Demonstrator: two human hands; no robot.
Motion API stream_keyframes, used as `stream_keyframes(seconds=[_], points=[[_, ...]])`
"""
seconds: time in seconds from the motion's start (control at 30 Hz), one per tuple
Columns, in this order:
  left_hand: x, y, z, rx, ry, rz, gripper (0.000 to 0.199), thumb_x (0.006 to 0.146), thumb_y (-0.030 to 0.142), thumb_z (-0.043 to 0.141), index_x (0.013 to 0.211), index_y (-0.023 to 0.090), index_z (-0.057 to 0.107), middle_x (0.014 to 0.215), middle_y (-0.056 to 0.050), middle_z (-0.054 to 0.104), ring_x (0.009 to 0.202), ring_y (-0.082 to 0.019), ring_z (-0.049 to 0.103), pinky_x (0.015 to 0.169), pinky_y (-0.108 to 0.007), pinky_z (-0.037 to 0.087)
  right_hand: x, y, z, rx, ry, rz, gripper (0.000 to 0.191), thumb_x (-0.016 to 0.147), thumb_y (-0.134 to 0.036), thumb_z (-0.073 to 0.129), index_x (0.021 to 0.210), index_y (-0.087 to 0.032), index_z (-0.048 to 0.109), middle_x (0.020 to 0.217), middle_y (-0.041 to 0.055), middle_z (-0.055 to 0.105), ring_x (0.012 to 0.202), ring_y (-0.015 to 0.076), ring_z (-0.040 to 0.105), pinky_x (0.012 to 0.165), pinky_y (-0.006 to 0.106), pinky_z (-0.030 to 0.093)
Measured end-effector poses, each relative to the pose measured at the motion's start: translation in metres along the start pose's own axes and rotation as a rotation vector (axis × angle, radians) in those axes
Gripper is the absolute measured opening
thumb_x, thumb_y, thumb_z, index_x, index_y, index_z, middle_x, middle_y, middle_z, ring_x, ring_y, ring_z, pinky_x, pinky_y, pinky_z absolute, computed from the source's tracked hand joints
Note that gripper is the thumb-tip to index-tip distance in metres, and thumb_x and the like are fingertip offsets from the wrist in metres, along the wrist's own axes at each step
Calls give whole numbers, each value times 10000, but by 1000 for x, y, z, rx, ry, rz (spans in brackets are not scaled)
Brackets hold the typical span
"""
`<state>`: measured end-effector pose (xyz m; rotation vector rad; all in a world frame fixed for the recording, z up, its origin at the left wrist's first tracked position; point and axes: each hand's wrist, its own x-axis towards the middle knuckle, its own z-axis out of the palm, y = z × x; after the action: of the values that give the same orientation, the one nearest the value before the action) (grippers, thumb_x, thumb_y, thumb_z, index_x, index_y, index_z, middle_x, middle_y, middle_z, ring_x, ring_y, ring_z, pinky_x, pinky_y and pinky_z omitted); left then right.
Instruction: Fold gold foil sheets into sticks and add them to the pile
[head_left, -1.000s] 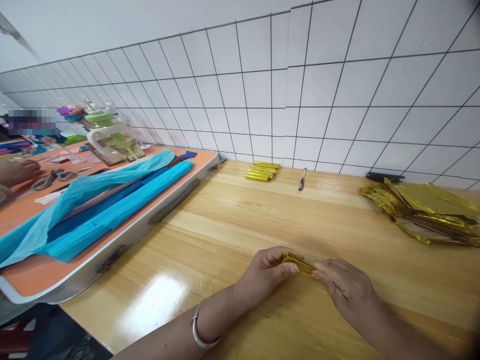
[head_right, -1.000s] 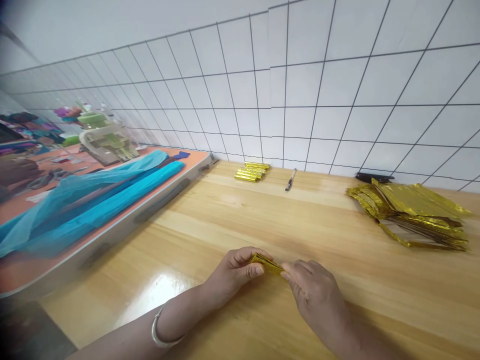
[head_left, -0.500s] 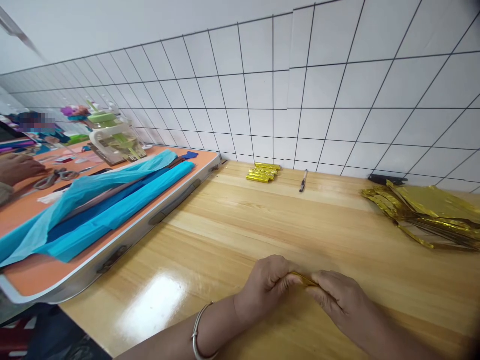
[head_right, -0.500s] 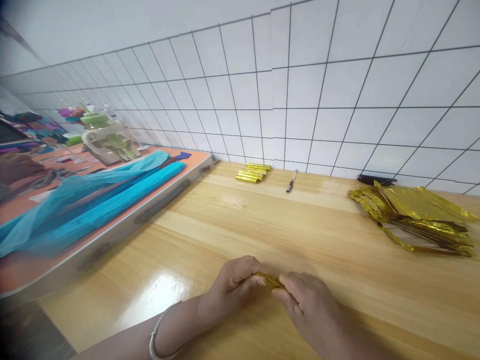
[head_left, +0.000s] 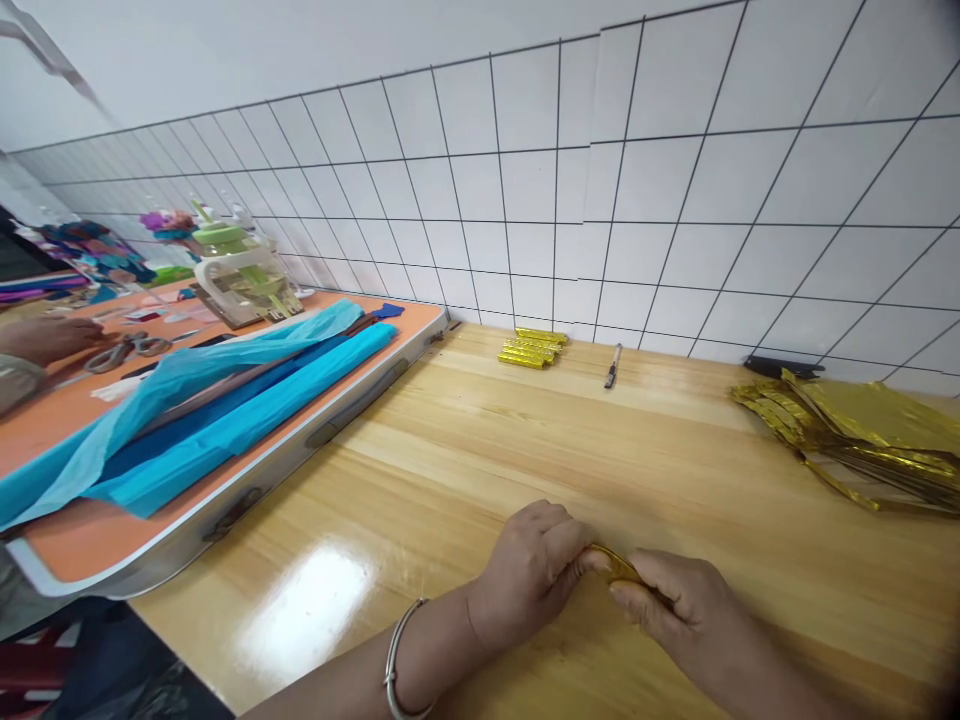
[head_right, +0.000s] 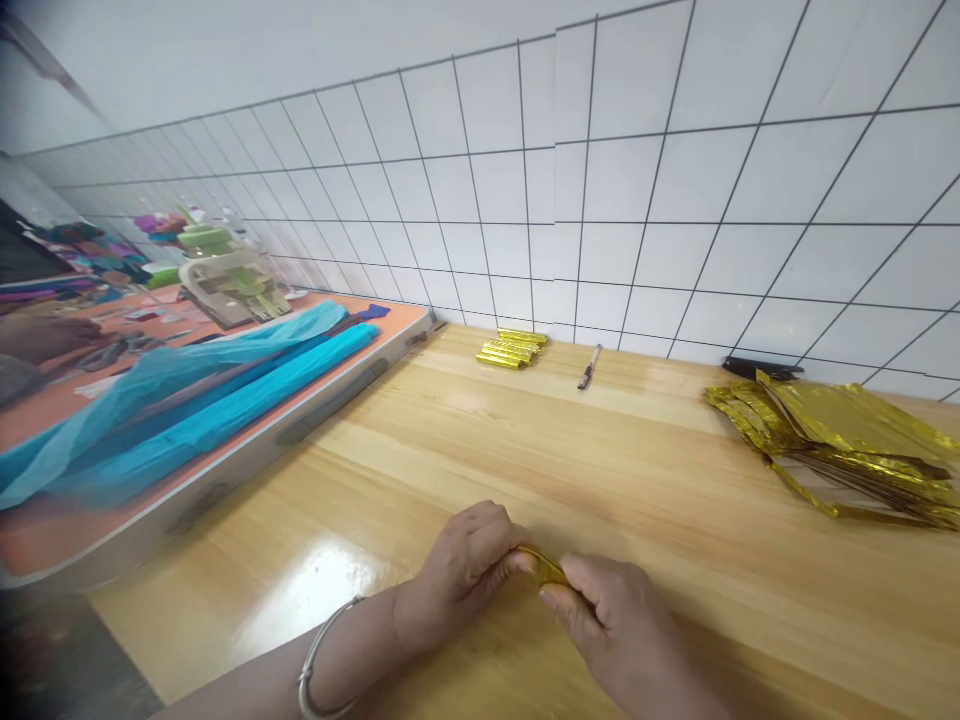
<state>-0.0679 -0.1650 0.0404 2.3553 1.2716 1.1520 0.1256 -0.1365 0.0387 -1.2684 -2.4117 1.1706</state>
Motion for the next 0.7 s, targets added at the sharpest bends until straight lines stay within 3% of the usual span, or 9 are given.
stream_keyframes(seconds=[0.27, 0.53, 0.63, 0.7], points=[[-1, -8, -7, 82, -30, 78, 305, 943, 335, 337, 820, 146, 542, 606, -19, 521, 571, -128, 430, 588, -257, 319, -4, -10, -10, 212, -118, 67, 197, 816, -322, 440, 681, -189, 493, 589, -34, 470, 558, 112, 454, 508, 218, 325], [-2, -9, -11, -20, -24, 17, 356, 945, 387, 324, 819, 152, 561, 613, -12, 525, 577, -117, 439, 577, -240, 324, -8, -16, -16, 189, -99, 109, 205, 807, -320, 457, 649, -193, 436, 557, -37, 481, 499, 92, 437, 446, 190, 308], [-2, -11, -12, -166, -61, -66, 336, 932, 389, 370, 816, 150, 577, 662, -17, 556, 615, -112, 471, 599, -228, 345, -6, -16, -18, 200, -103, 129, 230, 792, -348, 484, 634, -195, 416, 525, -46, 453, 475, 87, 422, 425, 184, 305], [-1, -12, -10, -341, -76, -202, 314, 913, 392, 420, 807, 145, 584, 671, -14, 558, 617, -106, 477, 589, -215, 353, -5, -12, -16, 242, -97, 141, 224, 790, -360, 490, 648, -195, 435, 520, -50, 444, 472, 89, 432, 419, 183, 315]])
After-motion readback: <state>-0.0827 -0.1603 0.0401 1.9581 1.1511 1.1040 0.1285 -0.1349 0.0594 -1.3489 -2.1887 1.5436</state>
